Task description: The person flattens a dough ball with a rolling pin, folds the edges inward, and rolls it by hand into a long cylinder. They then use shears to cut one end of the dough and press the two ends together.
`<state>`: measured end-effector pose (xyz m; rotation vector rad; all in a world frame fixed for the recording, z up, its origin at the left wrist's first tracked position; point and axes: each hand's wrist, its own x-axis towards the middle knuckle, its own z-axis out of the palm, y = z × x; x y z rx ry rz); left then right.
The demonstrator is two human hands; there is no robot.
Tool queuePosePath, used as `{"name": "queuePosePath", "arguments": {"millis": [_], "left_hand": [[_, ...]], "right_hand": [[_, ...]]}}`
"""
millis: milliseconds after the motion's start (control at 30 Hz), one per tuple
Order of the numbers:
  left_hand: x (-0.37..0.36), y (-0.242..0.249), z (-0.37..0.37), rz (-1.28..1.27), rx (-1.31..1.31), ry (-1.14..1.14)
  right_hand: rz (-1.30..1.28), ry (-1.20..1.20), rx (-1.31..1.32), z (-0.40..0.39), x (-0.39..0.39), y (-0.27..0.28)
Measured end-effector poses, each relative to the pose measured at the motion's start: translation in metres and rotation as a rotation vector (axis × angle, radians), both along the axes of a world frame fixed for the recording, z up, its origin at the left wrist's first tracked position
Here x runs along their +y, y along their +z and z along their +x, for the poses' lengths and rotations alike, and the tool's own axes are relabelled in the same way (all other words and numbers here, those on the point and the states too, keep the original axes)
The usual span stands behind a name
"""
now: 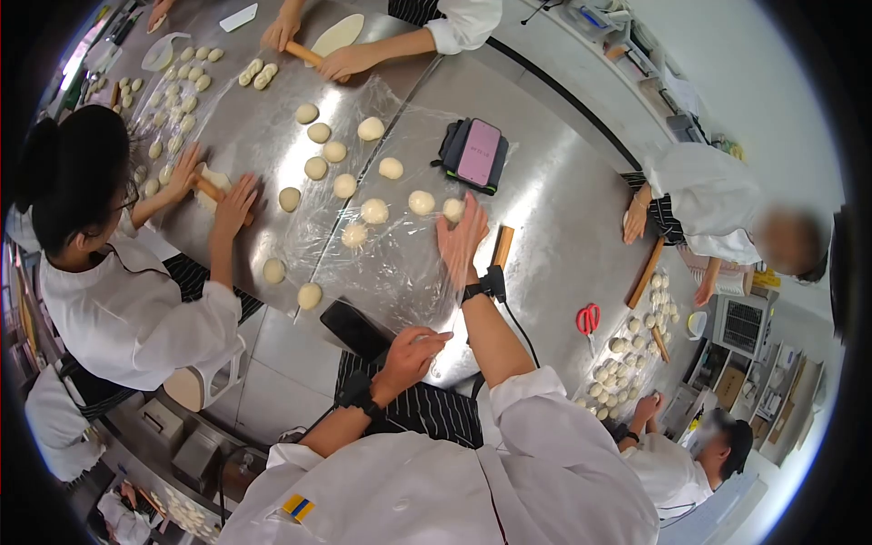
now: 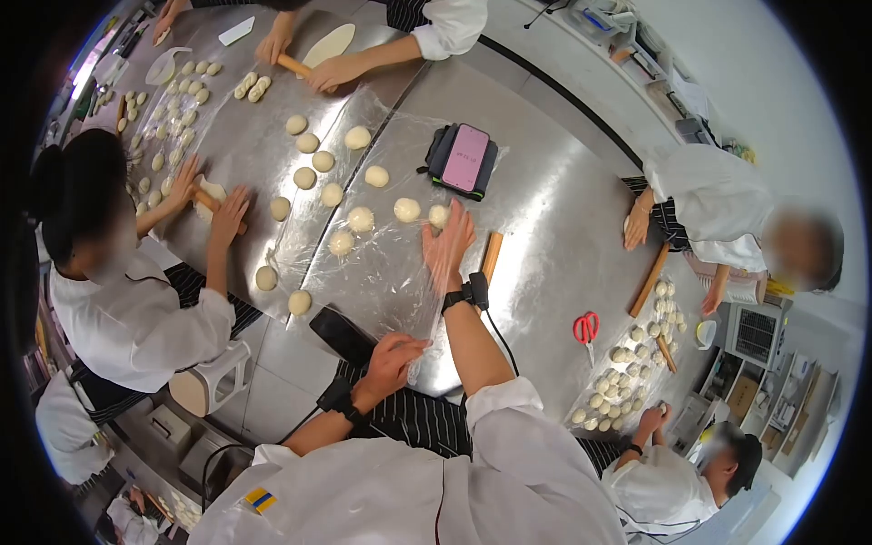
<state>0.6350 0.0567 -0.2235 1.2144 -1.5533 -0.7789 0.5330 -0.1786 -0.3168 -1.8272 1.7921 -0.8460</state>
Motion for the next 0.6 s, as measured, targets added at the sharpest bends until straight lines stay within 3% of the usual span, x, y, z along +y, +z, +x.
{"name": "queuePosePath", "arguments": {"millis": [100,367,600], "left_hand": [[0.000,0.001,0.002,-0.001,0.008,0.018],[-0.003,0.006,0.003,-0.035,0.055,0.049],[-0.003,-0.001,0.005,-0.039,0.009,0.079]], "right_hand": [[-0.129,0.089,0.169,-0.001,-0.006,0.004],[-0.098,0.096,-0.067,-0.006,-0.006,0.001],[-0.064,0.070,-0.097,-0.004,0.016,0.011]]}}
